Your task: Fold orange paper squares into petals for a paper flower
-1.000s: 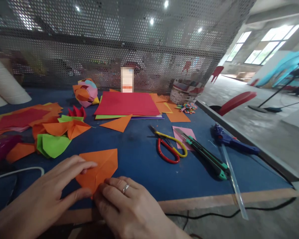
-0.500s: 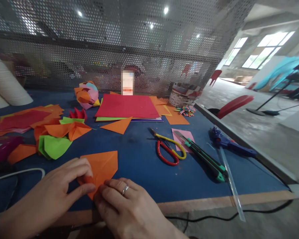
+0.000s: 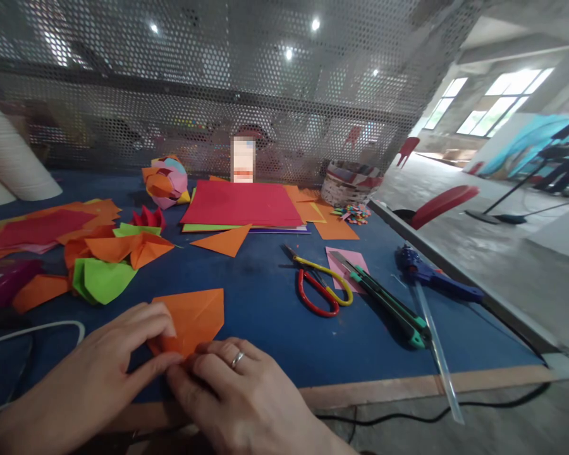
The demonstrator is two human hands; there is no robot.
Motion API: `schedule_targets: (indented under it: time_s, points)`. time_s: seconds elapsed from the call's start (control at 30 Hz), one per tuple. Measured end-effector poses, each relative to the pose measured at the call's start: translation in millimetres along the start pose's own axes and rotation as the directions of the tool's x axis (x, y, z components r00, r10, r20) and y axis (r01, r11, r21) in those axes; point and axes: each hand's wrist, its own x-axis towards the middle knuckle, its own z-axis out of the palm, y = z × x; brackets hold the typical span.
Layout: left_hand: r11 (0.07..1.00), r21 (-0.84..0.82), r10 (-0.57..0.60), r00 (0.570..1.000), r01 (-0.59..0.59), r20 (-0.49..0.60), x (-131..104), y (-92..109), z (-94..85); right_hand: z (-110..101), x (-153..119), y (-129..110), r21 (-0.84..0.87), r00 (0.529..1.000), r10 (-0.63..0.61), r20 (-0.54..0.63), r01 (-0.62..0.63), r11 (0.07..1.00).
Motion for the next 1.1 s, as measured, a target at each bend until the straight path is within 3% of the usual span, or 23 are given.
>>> schedule_targets:
  time_s: [0.33, 0.8, 1.0, 1.1]
  points:
    - [0.998, 0.057, -0.026, 0.991, 0.033, -0.132, 0, -5, -1.3, 6, 2, 1, -0.01, 1.0, -0.013, -0.024, 0.013, 1.0]
    - [0.98, 0.196, 0.046, 0.961, 0.009, -0.274, -4, -26, -3.3, 7, 2, 2, -0.019, 0.998, -0.025, -0.054, 0.024, 1.0]
    - [0.938, 0.346, 0.167, 0.915, -0.033, -0.368, -11, -28, -5.0, 6, 3, 2, -0.02, 0.999, -0.022, -0.023, 0.021, 1.0]
    - [0.896, 0.407, 0.334, 0.874, -0.178, -0.352, -22, -18, 5.6, 8, 3, 2, 0.006, 1.0, -0.013, -0.028, 0.013, 1.0]
